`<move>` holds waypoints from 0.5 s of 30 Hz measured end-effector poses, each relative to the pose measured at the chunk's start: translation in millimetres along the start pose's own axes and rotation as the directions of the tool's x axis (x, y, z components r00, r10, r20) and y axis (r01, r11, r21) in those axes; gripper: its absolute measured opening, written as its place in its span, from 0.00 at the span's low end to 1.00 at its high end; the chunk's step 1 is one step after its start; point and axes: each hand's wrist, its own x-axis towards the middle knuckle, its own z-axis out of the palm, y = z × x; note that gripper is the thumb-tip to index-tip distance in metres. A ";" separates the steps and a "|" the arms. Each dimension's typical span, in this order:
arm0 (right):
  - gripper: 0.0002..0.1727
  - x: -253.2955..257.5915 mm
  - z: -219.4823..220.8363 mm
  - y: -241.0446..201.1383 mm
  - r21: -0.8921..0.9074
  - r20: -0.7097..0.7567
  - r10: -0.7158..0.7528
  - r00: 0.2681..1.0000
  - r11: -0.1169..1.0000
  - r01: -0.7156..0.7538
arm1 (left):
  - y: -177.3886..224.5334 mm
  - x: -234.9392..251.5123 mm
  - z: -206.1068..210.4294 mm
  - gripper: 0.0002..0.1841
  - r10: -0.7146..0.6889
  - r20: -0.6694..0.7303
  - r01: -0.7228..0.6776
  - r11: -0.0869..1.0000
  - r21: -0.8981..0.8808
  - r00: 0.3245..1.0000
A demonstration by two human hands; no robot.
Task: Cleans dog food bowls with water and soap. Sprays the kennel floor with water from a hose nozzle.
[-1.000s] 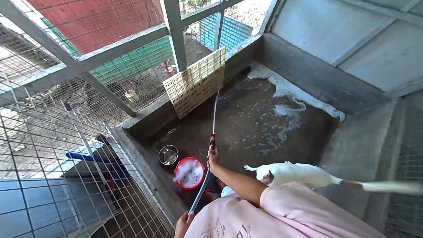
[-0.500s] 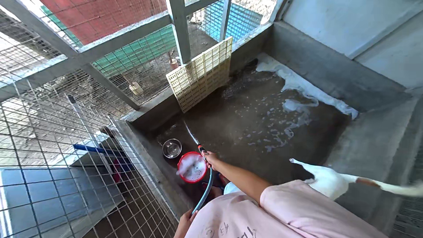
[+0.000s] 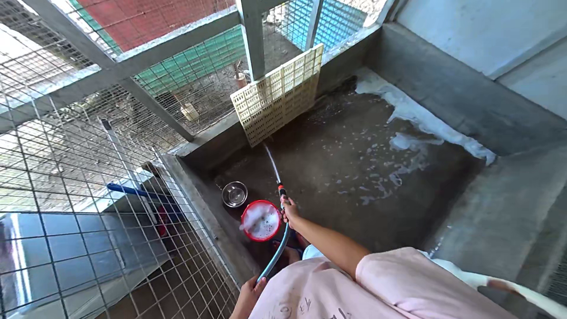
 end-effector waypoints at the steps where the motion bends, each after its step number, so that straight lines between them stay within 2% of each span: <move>1: 0.30 -0.3 -0.1 0.5 0.004 -0.004 -0.002 1.000 1.000 0.002 | -0.7 0.3 0.2 0.21 -0.002 0.000 0.002 1.000 -0.002 1.000; 5: 0.29 -0.1 -2.1 0.3 -0.055 0.022 0.023 1.000 0.998 -0.022 | -4.3 2.3 2.6 0.20 0.004 0.004 -0.004 1.000 0.002 1.000; 11: 0.28 -1.9 -1.2 1.5 -0.350 0.193 0.155 0.969 0.933 -0.079 | 15.0 -10.3 2.2 0.17 -0.011 0.132 0.006 0.999 0.041 0.991; 15: 0.29 -2.6 9.1 -0.9 -0.377 0.243 0.158 0.957 0.924 -0.057 | 28.0 -23.8 -2.5 0.18 -0.033 0.122 0.029 0.999 0.033 0.992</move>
